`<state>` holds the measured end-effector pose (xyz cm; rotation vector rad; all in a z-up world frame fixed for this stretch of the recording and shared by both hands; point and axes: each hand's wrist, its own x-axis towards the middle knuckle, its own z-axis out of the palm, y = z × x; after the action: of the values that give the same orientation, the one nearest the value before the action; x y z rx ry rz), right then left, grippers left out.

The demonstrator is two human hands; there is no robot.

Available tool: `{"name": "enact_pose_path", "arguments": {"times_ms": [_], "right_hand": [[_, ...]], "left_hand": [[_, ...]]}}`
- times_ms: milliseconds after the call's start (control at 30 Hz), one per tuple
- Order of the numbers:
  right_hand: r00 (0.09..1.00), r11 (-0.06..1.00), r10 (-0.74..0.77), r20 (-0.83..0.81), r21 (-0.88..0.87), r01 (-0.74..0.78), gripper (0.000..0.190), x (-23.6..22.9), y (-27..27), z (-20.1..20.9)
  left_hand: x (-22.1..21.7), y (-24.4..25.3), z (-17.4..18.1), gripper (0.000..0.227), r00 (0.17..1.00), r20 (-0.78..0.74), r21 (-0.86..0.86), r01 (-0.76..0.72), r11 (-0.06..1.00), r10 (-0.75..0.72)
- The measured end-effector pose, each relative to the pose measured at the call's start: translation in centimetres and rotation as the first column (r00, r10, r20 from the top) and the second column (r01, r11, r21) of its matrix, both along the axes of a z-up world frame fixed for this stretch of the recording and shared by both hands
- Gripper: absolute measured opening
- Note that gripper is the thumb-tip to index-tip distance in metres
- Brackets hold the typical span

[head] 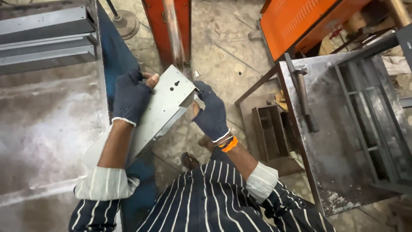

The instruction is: The person assembles a metal frame by inserting a metal sheet into a frame structure and securing it with a hammer. They repeat this process with another metal sheet, ensuring the components are properly aligned and fastened.

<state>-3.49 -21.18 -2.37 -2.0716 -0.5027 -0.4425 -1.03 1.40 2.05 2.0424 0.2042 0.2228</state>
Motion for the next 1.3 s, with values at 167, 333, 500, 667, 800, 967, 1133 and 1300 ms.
{"name": "enact_pose_path", "arguments": {"times_ms": [167, 333, 500, 667, 800, 967, 1133, 1300], "right_hand": [[0.998, 0.99, -0.004, -0.059, 0.141, 0.012, 0.038, -1.5, -1.0, 1.4], [0.995, 0.993, -0.097, 0.022, 0.074, 0.095, 0.026, -3.8, -2.9, -0.7], [0.965, 0.968, -0.238, 0.107, -0.051, 0.245, 0.033, -4.9, -6.6, -3.3], [0.861, 0.873, -0.476, -0.177, -0.215, 0.438, 0.017, -5.4, -15.0, -8.3], [0.786, 0.785, -0.613, -0.077, -0.168, 0.596, 0.023, -6.1, -18.6, -6.4], [0.831, 0.831, -0.556, 0.027, -0.014, 0.556, 0.019, -5.9, -18.8, 0.8], [0.923, 0.926, -0.376, 0.085, 0.007, 0.377, 0.014, -6.2, -18.2, 4.1], [0.95, 0.964, -0.25, -0.188, 0.038, 0.262, 0.018, -8.2, -20.1, 5.2]], "left_hand": [[-3.2, -0.9, -1.0, 0.035, 0.997, 0.062, -0.032, -0.053, 0.998, 0.054], [-5.7, -3.3, -0.8, 0.039, 0.994, 0.039, -0.09, -0.097, 0.991, 0.101], [-6.2, -6.3, -0.7, 0.036, 0.994, 0.01, -0.057, -0.112, 0.992, 0.113], [-5.3, -9.0, -2.5, 0.04, 0.996, -0.093, -0.025, -0.004, 1.0, 0.002], [-4.9, -11.8, -4.8, 0.04, 0.99, -0.053, 0.013, 0.133, 0.991, -0.132], [-5.3, -16.6, -2.3, 0.034, 0.95, -0.118, 0.071, 0.299, 0.952, -0.29], [-6.4, -21.5, 0.0, 0.049, 0.868, -0.268, -0.019, 0.428, 0.903, -0.417], [-6.2, -24.3, -1.9, 0.034, 0.795, -0.256, 0.23, 0.602, 0.764, -0.55]]}}
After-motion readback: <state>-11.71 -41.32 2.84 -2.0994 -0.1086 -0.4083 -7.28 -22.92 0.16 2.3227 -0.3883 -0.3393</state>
